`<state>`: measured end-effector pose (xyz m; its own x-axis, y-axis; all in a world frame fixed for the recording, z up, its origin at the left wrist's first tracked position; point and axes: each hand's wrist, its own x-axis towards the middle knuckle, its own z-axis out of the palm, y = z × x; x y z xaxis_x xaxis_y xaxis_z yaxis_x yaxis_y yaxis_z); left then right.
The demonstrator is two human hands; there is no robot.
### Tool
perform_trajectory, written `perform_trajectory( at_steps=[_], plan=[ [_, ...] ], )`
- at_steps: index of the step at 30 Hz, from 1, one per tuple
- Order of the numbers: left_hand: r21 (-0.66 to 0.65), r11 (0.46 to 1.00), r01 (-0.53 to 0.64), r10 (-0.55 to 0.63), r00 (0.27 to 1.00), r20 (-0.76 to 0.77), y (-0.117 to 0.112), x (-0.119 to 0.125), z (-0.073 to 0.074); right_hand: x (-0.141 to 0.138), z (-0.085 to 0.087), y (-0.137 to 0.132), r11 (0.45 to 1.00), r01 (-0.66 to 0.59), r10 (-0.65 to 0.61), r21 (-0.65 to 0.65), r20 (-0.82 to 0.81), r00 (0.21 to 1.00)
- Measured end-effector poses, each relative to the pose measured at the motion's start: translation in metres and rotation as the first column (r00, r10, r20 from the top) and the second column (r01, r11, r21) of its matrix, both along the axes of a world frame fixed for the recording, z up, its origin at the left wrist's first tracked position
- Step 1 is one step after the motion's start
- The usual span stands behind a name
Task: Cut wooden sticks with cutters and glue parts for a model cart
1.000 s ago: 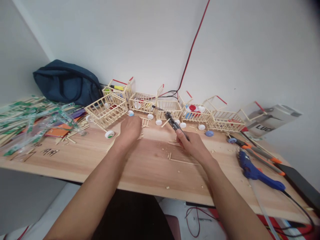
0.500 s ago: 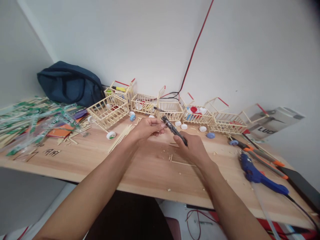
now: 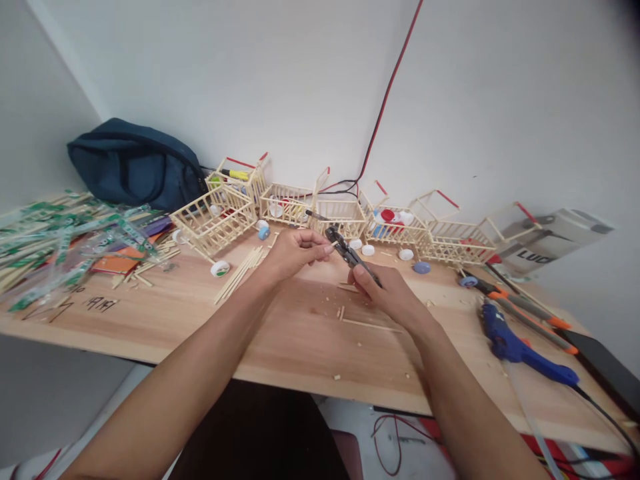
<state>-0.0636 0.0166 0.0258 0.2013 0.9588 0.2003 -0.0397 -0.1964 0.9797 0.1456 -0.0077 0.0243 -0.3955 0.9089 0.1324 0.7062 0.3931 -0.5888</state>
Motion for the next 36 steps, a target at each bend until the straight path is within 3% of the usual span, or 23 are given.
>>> perform_trajectory(
  at_steps=[14,27,32,36],
  plan=[
    [-0.002,1.000,0.030,-0.030,0.999,0.034,-0.0014,0.0025,-0.0012,-0.0036,-0.0018,-0.0019,0.984,0.058,-0.065,0.166,0.040,0.997],
    [0.040,0.998,0.043,-0.045,0.998,0.048,-0.0030,0.0025,-0.0001,-0.0051,-0.0048,-0.0035,0.962,0.142,-0.157,0.232,0.047,0.986],
    [0.042,0.995,0.089,-0.092,0.991,0.102,-0.0014,0.0024,-0.0025,-0.0039,-0.0056,-0.0010,0.981,0.100,-0.101,0.164,0.001,0.995],
    [0.033,0.991,0.128,-0.131,0.984,0.119,-0.0006,0.0013,-0.0026,-0.0004,-0.0047,0.0020,0.987,0.068,-0.080,0.144,0.074,0.994]
  ],
)
